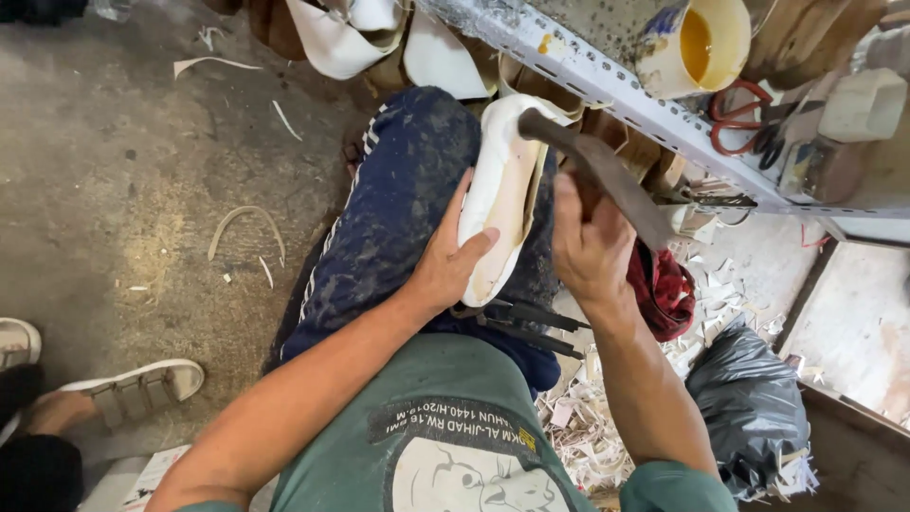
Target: The person is lasting a shoe upper, which involves stretching the leather over a shoe last and securing it using a hammer and pliers.
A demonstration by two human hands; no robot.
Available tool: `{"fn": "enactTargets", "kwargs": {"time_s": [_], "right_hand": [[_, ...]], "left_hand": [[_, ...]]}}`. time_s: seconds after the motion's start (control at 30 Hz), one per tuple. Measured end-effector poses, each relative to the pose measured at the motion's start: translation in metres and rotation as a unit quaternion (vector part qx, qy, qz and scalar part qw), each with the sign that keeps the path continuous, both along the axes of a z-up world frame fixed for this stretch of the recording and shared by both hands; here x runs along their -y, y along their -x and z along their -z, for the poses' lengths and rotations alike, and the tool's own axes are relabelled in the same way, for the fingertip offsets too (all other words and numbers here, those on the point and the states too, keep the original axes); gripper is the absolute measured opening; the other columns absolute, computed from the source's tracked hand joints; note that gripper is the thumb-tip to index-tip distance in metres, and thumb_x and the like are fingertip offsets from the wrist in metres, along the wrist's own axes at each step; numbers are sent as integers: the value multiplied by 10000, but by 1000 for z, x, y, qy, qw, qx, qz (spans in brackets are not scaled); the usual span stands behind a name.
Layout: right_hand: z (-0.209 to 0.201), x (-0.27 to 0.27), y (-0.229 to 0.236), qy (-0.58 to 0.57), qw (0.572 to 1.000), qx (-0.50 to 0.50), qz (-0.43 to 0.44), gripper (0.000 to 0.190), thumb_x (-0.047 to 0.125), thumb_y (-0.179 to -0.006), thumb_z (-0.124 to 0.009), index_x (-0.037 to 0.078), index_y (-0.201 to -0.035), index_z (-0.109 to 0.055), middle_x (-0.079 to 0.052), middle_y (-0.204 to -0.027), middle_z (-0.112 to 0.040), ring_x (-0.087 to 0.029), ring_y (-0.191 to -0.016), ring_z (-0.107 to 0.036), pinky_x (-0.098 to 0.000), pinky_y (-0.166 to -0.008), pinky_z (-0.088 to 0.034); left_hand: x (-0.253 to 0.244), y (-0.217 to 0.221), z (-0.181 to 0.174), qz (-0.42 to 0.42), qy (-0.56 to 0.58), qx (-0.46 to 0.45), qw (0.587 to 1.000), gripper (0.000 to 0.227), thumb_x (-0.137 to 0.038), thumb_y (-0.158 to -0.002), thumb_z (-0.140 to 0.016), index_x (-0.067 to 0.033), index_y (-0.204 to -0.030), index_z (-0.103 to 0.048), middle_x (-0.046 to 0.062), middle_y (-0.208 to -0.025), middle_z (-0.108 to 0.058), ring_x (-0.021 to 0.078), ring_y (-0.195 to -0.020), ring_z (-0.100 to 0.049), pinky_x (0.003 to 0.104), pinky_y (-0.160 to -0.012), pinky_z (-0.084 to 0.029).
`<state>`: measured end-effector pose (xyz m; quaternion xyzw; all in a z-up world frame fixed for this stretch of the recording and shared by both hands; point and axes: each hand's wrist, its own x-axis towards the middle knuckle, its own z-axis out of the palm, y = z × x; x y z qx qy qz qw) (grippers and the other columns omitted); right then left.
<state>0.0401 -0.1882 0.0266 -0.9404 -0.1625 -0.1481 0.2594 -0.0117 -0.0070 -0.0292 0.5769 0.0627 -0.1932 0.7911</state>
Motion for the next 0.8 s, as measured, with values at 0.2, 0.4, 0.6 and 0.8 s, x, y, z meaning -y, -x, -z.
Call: {"fn": "enactTargets", "kwargs": {"time_s": [0.2, 0.4, 0.6, 0.8], "right_hand": [[-13, -6, 24, 49, 998, -44, -14, 381, 305, -1068, -680, -75, -1053, -708, -254, -870, -682, -501, -864, -661, -536, -699, -552], [-8, -5, 62, 105, 993, -1, -52, 384, 313, -999, -714, -68, -1048, -696, -266, -815, -684, -470, -820, -696, -489, -704, -570], [-53, -38, 69, 5, 990, -132, 45, 256, 270, -1025, -624, 15, -1054, -636, -231, -706, -664, -473, -669, -685, -476, -580, -551], [8, 9, 94, -7, 995, -62, 84, 240, 284, -961, -746, 88, -1066, -657, -60, -747, -678, -335, -635, -703, -334, -583, -565]], "left_hand": [[-1, -1, 2, 0, 20, -10, 1000, 856, -333, -985, -665, -167, -1674, -186, 279, -1633, -340, 371, -1502, -356, 511, -1217, -305], [0, 3, -9, 8, 48, -25, 998, 961, -308, -908, -737, -181, -1675, -172, 248, -1621, -380, 329, -1489, -385, 485, -1227, -313], [-2, 5, -2, -4, 128, -26, 991, 1066, -253, -863, -831, -192, -1685, -154, 213, -1610, -408, 229, -1417, -413, 439, -1205, -356], [0, 8, 5, -16, 133, -10, 991, 1062, -240, -870, -834, -183, -1684, -156, 227, -1604, -409, 258, -1438, -427, 438, -1204, -370]]}}
